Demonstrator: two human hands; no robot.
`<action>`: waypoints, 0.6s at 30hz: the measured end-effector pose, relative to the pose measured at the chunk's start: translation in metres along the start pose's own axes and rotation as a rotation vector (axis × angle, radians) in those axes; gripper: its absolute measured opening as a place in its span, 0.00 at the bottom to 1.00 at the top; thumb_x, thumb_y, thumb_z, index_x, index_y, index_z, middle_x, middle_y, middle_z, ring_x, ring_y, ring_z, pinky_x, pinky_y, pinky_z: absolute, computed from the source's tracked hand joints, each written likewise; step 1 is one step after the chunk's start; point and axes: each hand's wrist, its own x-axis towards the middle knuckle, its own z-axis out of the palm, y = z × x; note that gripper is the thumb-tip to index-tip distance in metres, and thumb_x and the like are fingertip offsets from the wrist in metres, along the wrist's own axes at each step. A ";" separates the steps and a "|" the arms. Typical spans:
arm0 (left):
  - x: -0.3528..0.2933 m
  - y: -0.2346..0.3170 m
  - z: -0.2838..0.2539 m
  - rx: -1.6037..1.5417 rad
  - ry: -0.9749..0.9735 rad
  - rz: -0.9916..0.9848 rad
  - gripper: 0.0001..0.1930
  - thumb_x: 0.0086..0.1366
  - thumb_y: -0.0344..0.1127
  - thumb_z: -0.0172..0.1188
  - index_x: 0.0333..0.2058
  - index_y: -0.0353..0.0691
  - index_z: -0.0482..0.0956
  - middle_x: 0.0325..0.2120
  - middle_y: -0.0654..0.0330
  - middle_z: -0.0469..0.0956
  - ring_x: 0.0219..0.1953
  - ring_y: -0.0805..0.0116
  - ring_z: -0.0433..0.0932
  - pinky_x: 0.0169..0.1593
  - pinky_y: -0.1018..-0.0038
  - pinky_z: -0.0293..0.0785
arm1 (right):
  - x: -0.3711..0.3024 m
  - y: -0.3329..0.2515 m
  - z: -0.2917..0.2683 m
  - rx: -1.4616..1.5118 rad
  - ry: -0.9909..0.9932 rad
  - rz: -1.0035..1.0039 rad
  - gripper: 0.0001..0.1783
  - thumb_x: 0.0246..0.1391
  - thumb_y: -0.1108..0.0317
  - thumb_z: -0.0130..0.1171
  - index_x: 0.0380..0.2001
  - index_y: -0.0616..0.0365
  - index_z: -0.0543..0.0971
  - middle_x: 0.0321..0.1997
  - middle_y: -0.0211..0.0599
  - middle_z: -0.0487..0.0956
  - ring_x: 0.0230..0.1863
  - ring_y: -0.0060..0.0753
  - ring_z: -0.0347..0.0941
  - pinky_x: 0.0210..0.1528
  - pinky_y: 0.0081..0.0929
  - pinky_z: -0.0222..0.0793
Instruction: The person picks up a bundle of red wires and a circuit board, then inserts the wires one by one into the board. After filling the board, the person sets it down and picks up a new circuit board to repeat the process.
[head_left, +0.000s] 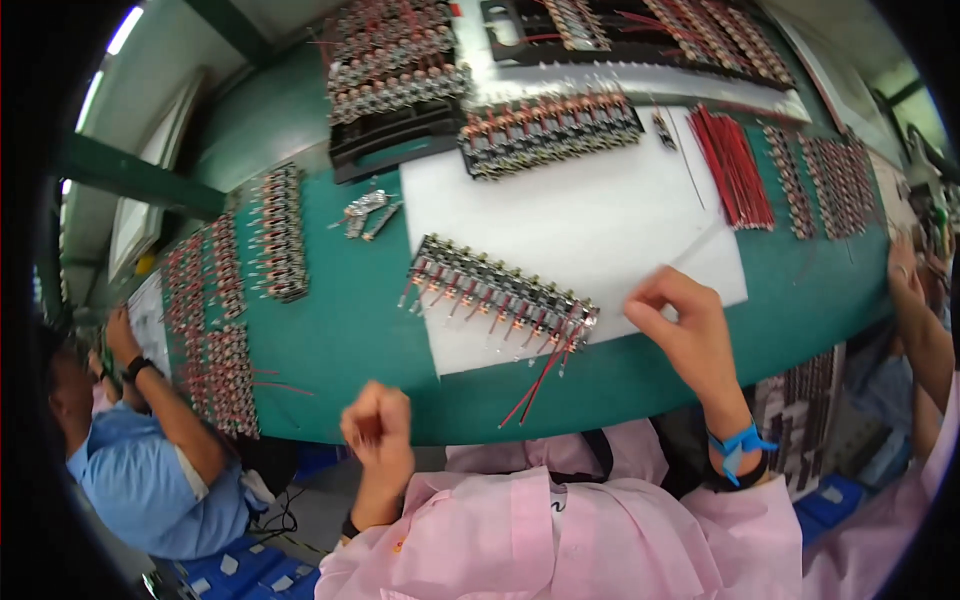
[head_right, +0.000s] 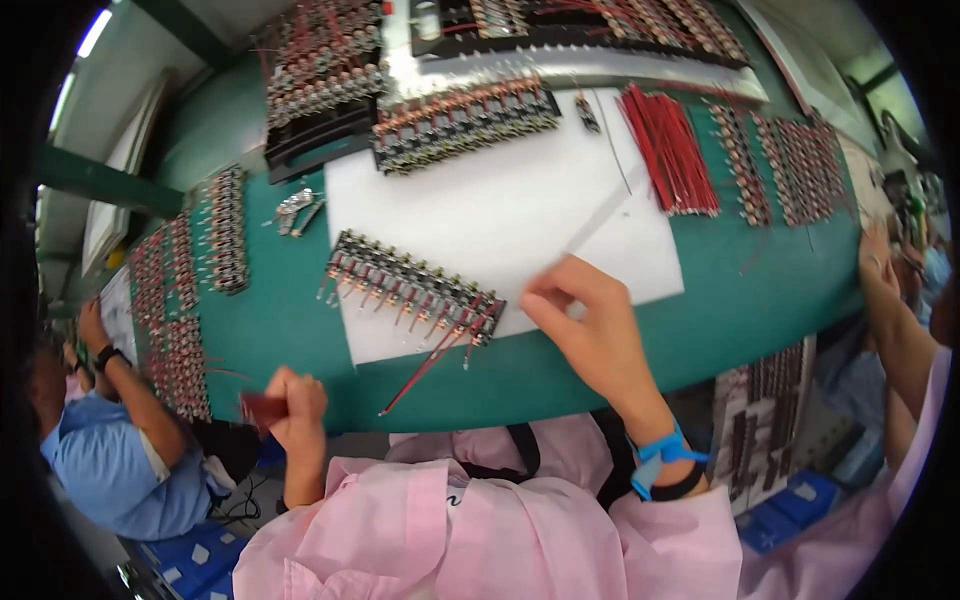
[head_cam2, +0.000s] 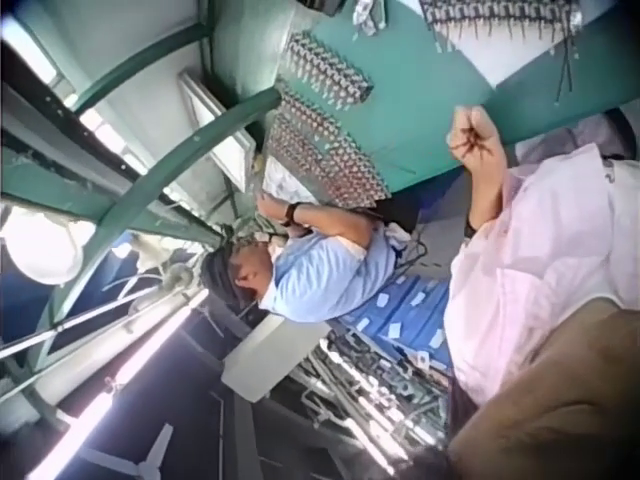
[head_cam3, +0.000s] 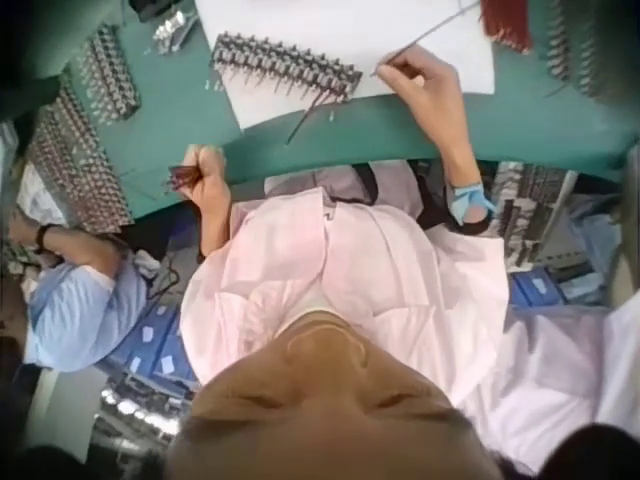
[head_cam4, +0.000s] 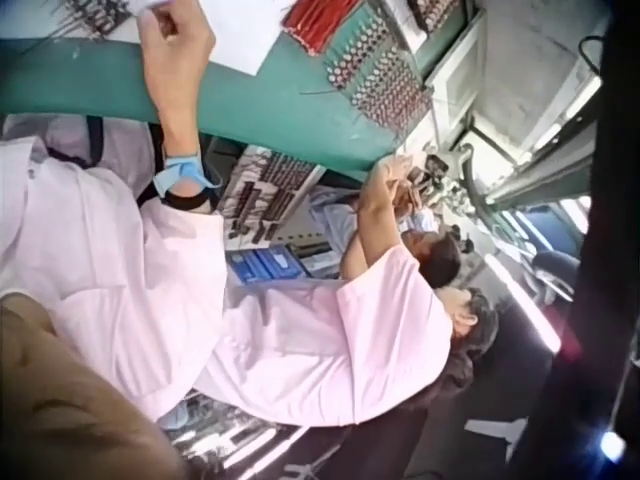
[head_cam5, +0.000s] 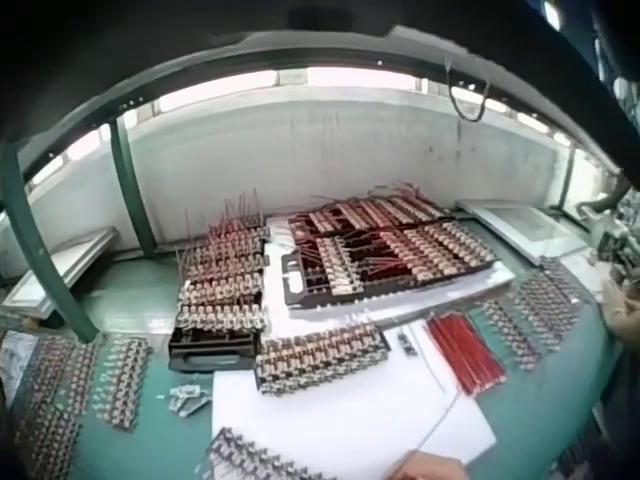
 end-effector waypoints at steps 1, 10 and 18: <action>-0.007 -0.007 0.004 0.092 -0.059 0.081 0.18 0.59 0.37 0.43 0.12 0.39 0.56 0.08 0.66 0.55 0.12 0.81 0.52 0.14 0.82 0.48 | 0.005 0.001 0.007 -0.021 -0.001 0.005 0.04 0.38 0.74 0.53 0.19 0.65 0.71 0.19 0.28 0.69 0.21 0.17 0.61 0.25 0.15 0.56; 0.011 -0.017 0.009 -0.393 -0.036 0.341 0.23 0.59 0.39 0.44 0.10 0.40 0.49 0.09 0.65 0.50 0.11 0.76 0.50 0.14 0.78 0.49 | 0.017 0.010 0.038 -0.127 0.043 -0.003 0.02 0.38 0.76 0.52 0.19 0.64 0.71 0.20 0.28 0.68 0.22 0.16 0.60 0.25 0.14 0.56; 0.016 -0.028 0.002 -0.249 -0.103 0.171 0.24 0.58 0.45 0.46 0.10 0.38 0.54 0.09 0.65 0.52 0.12 0.75 0.52 0.18 0.77 0.56 | 0.023 0.008 0.043 -0.124 0.010 -0.024 0.01 0.38 0.77 0.51 0.19 0.63 0.71 0.21 0.28 0.66 0.21 0.16 0.60 0.24 0.14 0.55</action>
